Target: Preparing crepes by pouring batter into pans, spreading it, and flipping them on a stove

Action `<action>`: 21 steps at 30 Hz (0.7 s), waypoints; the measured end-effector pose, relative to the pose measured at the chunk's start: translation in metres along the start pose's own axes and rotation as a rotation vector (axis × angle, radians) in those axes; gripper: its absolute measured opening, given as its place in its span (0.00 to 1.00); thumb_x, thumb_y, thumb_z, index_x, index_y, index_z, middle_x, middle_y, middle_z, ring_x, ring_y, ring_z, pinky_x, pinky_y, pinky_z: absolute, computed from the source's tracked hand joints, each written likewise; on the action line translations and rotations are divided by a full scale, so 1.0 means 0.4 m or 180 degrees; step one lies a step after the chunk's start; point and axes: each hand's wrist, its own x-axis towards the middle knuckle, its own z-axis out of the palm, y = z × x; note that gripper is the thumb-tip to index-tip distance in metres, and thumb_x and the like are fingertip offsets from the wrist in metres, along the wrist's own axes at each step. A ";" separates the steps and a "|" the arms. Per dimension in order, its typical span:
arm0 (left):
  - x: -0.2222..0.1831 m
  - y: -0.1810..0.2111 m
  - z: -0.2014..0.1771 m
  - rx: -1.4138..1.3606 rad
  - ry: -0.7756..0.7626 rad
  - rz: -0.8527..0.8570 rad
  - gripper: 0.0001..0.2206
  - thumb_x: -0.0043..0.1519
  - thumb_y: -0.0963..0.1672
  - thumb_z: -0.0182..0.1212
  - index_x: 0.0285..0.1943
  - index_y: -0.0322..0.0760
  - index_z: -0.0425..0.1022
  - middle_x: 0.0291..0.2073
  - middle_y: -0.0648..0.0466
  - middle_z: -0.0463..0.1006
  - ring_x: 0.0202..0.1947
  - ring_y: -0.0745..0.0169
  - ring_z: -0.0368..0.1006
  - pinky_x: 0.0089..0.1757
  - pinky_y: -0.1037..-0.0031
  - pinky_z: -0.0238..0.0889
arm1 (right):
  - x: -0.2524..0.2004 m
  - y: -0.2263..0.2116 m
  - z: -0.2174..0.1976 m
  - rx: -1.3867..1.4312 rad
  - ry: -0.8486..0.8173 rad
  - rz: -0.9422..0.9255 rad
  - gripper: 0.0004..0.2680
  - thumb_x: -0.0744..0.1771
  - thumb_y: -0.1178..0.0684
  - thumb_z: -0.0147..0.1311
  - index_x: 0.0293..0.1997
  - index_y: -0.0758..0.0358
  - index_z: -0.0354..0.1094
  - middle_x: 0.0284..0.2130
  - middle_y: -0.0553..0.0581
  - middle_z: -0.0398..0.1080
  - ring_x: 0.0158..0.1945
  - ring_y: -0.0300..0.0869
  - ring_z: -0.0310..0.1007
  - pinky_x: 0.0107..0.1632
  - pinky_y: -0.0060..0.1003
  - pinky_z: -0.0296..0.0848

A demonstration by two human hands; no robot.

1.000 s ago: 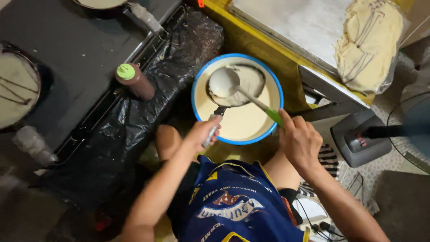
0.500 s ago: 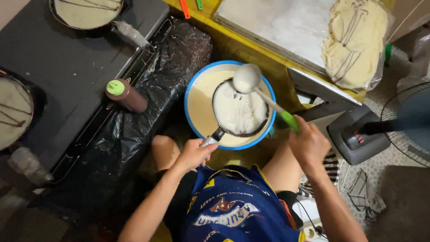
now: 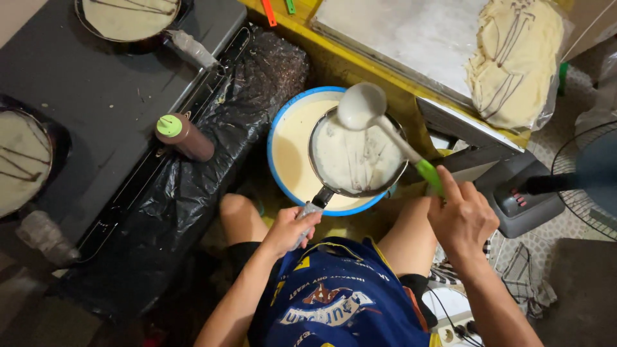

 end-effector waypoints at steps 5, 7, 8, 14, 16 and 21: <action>0.017 -0.034 -0.030 -0.0234 0.0028 -0.0046 0.15 0.61 0.48 0.70 0.37 0.27 0.78 0.13 0.45 0.72 0.07 0.64 0.66 0.13 0.78 0.56 | -0.004 -0.003 -0.001 0.0181 -0.0442 0.0194 0.18 0.61 0.44 0.63 0.57 0.28 0.78 0.26 0.45 0.65 0.29 0.43 0.74 0.35 0.35 0.75; 0.027 -0.049 -0.060 -0.0187 0.0126 -0.0001 0.15 0.61 0.48 0.70 0.37 0.27 0.78 0.13 0.45 0.72 0.06 0.63 0.65 0.13 0.77 0.56 | 0.008 0.004 0.025 0.0258 -0.0619 0.0310 0.18 0.62 0.42 0.62 0.59 0.29 0.78 0.27 0.47 0.67 0.30 0.46 0.75 0.35 0.39 0.76; 0.033 -0.058 -0.074 -0.0137 0.0211 0.0048 0.15 0.61 0.48 0.70 0.37 0.28 0.78 0.13 0.45 0.71 0.06 0.63 0.65 0.13 0.77 0.56 | 0.012 0.008 0.039 0.0324 -0.0789 0.0433 0.17 0.64 0.41 0.62 0.60 0.30 0.77 0.29 0.50 0.69 0.30 0.49 0.77 0.36 0.42 0.77; -0.088 0.134 -0.135 0.4219 0.1151 0.0886 0.19 0.63 0.56 0.58 0.37 0.37 0.77 0.30 0.41 0.83 0.35 0.36 0.81 0.40 0.51 0.72 | -0.107 0.062 0.250 0.0271 -0.2584 0.0354 0.17 0.64 0.35 0.52 0.59 0.28 0.71 0.33 0.53 0.77 0.39 0.55 0.82 0.41 0.51 0.78; -0.069 0.078 -0.153 0.4887 0.1701 0.2058 0.17 0.63 0.55 0.58 0.38 0.40 0.75 0.26 0.49 0.76 0.27 0.49 0.77 0.33 0.62 0.70 | -0.108 0.007 0.220 0.0264 -0.2767 0.0216 0.16 0.64 0.35 0.51 0.57 0.29 0.72 0.33 0.51 0.78 0.39 0.53 0.83 0.42 0.49 0.79; -0.042 0.006 -0.175 0.5673 0.2288 0.3642 0.18 0.59 0.52 0.58 0.50 0.38 0.76 0.25 0.56 0.68 0.23 0.60 0.70 0.29 0.72 0.66 | -0.123 -0.074 0.205 0.0225 -0.3091 -0.0222 0.13 0.65 0.43 0.47 0.52 0.34 0.76 0.30 0.52 0.78 0.34 0.55 0.82 0.38 0.46 0.79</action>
